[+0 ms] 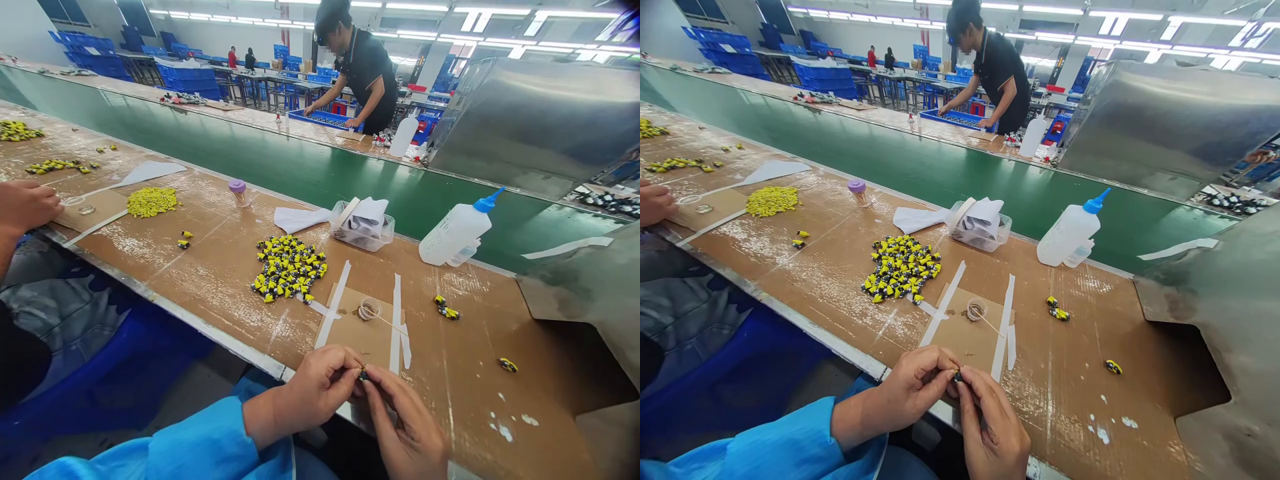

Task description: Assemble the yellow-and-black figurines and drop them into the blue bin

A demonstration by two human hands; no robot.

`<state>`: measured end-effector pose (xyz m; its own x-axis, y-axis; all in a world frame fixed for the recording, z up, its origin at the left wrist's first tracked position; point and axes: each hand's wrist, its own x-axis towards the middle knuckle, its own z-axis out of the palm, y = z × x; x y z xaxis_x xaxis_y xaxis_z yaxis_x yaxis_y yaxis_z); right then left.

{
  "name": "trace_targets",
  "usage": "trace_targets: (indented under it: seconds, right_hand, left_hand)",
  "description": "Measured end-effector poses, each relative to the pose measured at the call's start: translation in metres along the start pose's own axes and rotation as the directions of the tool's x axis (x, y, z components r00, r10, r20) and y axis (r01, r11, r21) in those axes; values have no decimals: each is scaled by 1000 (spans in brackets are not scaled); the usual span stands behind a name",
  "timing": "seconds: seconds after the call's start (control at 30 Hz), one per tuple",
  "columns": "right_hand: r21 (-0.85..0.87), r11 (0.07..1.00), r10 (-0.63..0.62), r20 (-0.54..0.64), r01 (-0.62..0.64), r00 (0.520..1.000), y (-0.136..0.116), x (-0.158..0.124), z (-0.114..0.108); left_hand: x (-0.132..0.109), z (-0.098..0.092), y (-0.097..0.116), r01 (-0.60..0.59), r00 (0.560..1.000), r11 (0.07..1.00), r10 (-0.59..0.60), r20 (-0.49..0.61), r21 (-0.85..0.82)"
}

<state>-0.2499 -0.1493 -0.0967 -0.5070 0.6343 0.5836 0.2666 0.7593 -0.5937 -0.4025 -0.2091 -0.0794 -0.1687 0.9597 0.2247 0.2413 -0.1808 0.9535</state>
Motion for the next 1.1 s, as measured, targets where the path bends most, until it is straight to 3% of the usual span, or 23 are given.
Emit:
trace_targets:
  seconds: [0.33,0.63,1.1]
  right_hand:
    - [41,992,118,-25,-117,993,9,-9,13]
    - [230,945,235,19,-233,972,9,-11,15]
    - [259,900,331,115,-350,937,5,-7,11]
  left_hand:
    - [-2,3,-4,33,999,999,-33,-40,5]
    - [-1,3,-1,82,995,995,-85,-52,-56]
    - [3,2,-1,248,969,940,-243,51,-234]
